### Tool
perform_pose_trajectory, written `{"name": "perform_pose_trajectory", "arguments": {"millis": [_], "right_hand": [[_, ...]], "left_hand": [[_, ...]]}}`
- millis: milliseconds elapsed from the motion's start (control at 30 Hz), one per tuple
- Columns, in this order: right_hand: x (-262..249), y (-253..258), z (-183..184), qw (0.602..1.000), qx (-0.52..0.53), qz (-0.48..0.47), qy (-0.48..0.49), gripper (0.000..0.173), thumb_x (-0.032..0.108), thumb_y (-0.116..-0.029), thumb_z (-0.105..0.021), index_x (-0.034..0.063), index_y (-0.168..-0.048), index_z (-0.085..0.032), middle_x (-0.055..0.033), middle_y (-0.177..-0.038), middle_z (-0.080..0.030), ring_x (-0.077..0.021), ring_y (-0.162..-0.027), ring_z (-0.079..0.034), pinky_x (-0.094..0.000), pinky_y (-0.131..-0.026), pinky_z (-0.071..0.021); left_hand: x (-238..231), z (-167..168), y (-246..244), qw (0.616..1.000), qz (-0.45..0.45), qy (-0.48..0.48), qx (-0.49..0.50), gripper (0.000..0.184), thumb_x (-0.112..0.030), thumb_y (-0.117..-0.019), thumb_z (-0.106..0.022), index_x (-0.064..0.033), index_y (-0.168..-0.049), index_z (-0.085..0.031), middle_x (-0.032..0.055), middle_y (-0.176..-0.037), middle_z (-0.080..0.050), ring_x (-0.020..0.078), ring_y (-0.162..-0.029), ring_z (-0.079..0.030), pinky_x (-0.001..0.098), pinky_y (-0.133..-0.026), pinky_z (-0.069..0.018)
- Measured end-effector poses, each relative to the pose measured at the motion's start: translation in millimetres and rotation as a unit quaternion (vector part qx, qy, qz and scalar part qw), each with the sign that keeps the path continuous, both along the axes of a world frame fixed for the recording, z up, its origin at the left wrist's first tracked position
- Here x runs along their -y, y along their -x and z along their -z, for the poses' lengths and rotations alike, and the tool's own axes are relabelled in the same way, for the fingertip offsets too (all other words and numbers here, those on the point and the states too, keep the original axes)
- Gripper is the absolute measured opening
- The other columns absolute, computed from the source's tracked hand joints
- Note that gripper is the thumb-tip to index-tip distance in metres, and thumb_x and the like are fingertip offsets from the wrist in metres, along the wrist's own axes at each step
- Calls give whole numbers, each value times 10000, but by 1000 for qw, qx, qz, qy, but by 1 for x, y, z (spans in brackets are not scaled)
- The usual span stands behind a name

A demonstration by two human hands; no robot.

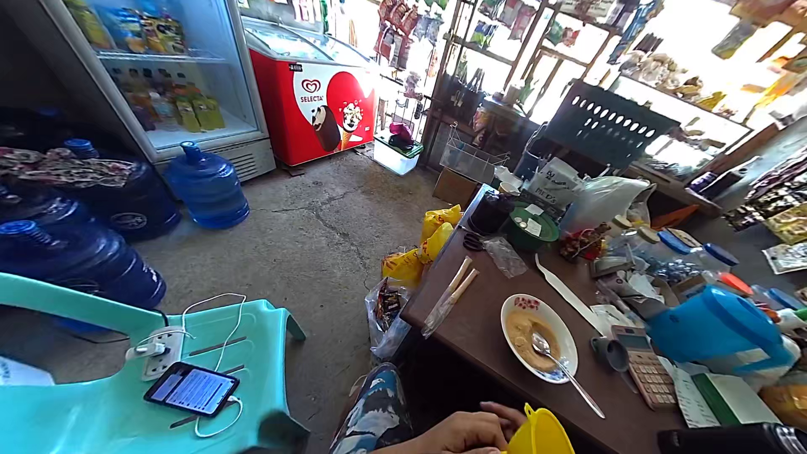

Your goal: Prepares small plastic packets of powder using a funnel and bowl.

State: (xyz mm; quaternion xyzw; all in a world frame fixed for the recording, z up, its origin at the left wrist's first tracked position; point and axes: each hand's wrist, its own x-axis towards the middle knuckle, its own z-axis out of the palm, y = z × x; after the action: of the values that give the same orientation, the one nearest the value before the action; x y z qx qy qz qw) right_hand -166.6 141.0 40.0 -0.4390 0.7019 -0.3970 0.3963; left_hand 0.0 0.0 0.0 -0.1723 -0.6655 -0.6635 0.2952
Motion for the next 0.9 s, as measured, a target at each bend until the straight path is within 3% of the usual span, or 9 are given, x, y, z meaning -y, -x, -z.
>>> {"name": "perform_pose_trajectory", "arguments": {"millis": [100,200,267,333,467,567,667,833,900], "right_hand": [[-10,30,13,957,80,-30,278,497,507,-1049,-478,204,-1431,-575,-62,-1367,-665,-233,-1212,-664,-398,-1011,-564],[-18,27,-18,947,-14,-71,314,738,757,-915,-500,387,-1547,-414,32,-1580,-472,-198,-1362,-544,-374,-1036,-533],[-19,16,-27,947,-97,-89,294,868,730,-807,-696,324,-1532,-444,-15,-1605,-420,-204,-1411,-485,-404,-1055,-529],[-15,5,-27,941,-154,-100,286,759,552,-851,-779,197,-1467,-516,-102,-1560,-466,-202,-1399,-501,-405,-1067,-524],[-10,9,-24,938,-153,-83,299,533,385,-945,-706,182,-1416,-561,-69,-1441,-584,-176,-1305,-578,-373,-1065,-521],[-9,25,-36,939,-161,-29,302,577,443,-948,-694,213,-1456,-546,-18,-1398,-623,-151,-1233,-616,-345,-1006,-549],[4,53,-40,909,-277,65,304,664,476,-943,-682,76,-1451,-530,-100,-1355,-626,-127,-1167,-628,-305,-965,-555],[37,97,-25,818,-491,163,252,707,466,-932,-618,-61,-1400,-554,-266,-1371,-606,-418,-1234,-597,-544,-1028,-481],[47,107,-18,806,-521,157,232,721,507,-942,-601,-50,-1399,-566,-266,-1383,-603,-458,-1240,-592,-587,-1024,-476]], "left_hand": [[-1,10,4,999,5,6,49,393,-234,-1097,-437,79,-970,-639,103,-903,-588,109,-887,-565,242,-822,-460],[-2,15,8,997,3,29,72,350,-191,-1092,-456,80,-1005,-660,129,-909,-613,138,-891,-590,267,-829,-478],[-4,14,10,996,7,41,80,336,-170,-1088,-462,90,-1019,-664,139,-907,-619,140,-879,-594,262,-820,-483],[-5,15,10,995,9,45,87,332,-168,-1087,-466,92,-1003,-656,139,-893,-614,134,-856,-589,257,-801,-481],[-5,17,8,994,16,18,109,312,-194,-1073,-521,86,-1046,-656,113,-881,-636,82,-788,-588,217,-733,-487],[-5,22,8,991,4,-10,131,237,-160,-1023,-625,61,-1103,-661,100,-896,-678,52,-739,-597,201,-690,-501],[-5,24,9,988,-30,8,152,217,-109,-1022,-600,49,-1150,-676,101,-905,-648,62,-726,-557,195,-676,-478],[4,6,5,985,-67,-43,155,402,-209,-1125,-356,8,-1177,-691,38,-863,-650,35,-669,-565,194,-612,-492],[23,-14,-1,988,-96,-44,112,443,-270,-1128,-351,9,-1203,-686,58,-1007,-709,80,-877,-672,273,-808,-576]]}}
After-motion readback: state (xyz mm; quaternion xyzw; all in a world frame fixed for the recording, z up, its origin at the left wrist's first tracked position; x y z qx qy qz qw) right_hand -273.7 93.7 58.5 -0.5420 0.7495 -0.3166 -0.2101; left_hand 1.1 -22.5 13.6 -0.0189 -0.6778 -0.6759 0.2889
